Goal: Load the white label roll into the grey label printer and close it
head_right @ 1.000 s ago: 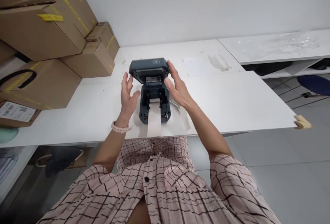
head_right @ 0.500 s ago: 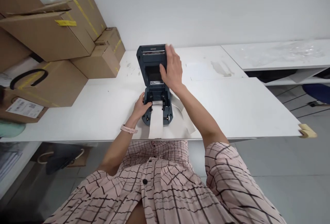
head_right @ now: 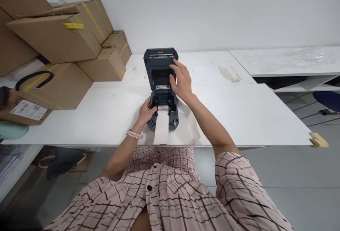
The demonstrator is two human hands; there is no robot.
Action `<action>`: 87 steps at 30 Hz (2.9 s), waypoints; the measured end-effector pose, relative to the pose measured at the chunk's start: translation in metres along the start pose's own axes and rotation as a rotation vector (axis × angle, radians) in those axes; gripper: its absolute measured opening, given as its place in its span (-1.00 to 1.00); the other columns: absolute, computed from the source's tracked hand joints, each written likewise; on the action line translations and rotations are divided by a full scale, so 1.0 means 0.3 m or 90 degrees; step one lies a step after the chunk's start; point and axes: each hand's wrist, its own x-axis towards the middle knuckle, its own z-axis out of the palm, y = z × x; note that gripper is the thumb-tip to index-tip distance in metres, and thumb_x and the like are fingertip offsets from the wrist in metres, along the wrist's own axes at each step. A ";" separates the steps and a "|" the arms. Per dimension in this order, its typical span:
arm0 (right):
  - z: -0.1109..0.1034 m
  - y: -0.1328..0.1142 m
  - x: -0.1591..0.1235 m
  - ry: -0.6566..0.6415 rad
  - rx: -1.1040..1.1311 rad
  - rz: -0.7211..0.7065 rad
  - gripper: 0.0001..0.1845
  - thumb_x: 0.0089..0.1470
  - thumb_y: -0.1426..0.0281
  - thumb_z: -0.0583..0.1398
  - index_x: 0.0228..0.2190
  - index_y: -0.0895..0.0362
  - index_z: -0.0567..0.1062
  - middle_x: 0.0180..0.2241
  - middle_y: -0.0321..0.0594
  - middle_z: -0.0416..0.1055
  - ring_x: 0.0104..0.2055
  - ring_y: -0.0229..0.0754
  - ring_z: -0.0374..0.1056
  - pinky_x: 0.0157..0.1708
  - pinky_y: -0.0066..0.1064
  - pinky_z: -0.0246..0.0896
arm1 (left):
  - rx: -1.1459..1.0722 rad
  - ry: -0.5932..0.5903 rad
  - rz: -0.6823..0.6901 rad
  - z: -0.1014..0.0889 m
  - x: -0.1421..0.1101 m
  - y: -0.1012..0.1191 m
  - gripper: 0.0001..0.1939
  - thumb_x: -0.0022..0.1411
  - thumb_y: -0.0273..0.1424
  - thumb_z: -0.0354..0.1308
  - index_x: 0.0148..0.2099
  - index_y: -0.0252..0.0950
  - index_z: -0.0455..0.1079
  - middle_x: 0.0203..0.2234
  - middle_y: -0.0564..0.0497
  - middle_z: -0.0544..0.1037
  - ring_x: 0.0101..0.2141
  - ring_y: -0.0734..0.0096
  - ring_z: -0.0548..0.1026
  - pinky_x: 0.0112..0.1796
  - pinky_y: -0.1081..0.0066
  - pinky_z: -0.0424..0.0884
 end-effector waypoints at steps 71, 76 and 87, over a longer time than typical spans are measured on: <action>-0.021 0.327 -0.204 -0.506 0.396 0.411 -0.28 -0.29 0.28 0.44 -0.01 0.05 0.47 -0.04 -0.14 0.52 -0.17 -0.02 0.45 -0.43 -0.34 0.42 | 0.089 0.012 0.005 -0.022 -0.046 0.013 -0.30 0.39 -0.39 0.02 0.52 -0.25 0.09 0.27 -0.22 0.51 0.30 -0.01 0.44 0.25 0.00 0.36; -0.120 0.254 -0.181 -0.287 0.553 0.405 -0.28 -0.19 0.17 0.43 0.03 0.03 0.42 0.03 -0.13 0.52 -0.02 0.02 0.47 -0.14 -0.22 0.47 | 0.096 0.002 0.003 -0.021 -0.050 0.023 -0.31 0.38 -0.41 0.01 0.52 -0.21 0.11 0.08 -0.14 0.66 0.24 0.02 0.50 0.20 0.07 0.41; 0.031 -0.119 -0.002 -0.670 0.184 0.058 -0.21 -0.18 -0.01 0.46 0.02 0.07 0.41 -0.04 -0.03 0.54 -0.04 0.21 0.49 -0.07 -0.02 0.39 | 0.131 0.028 0.010 -0.015 -0.046 0.025 -0.38 0.37 -0.42 0.00 0.45 -0.20 0.26 0.17 -0.10 0.61 0.19 0.04 0.55 0.22 0.10 0.39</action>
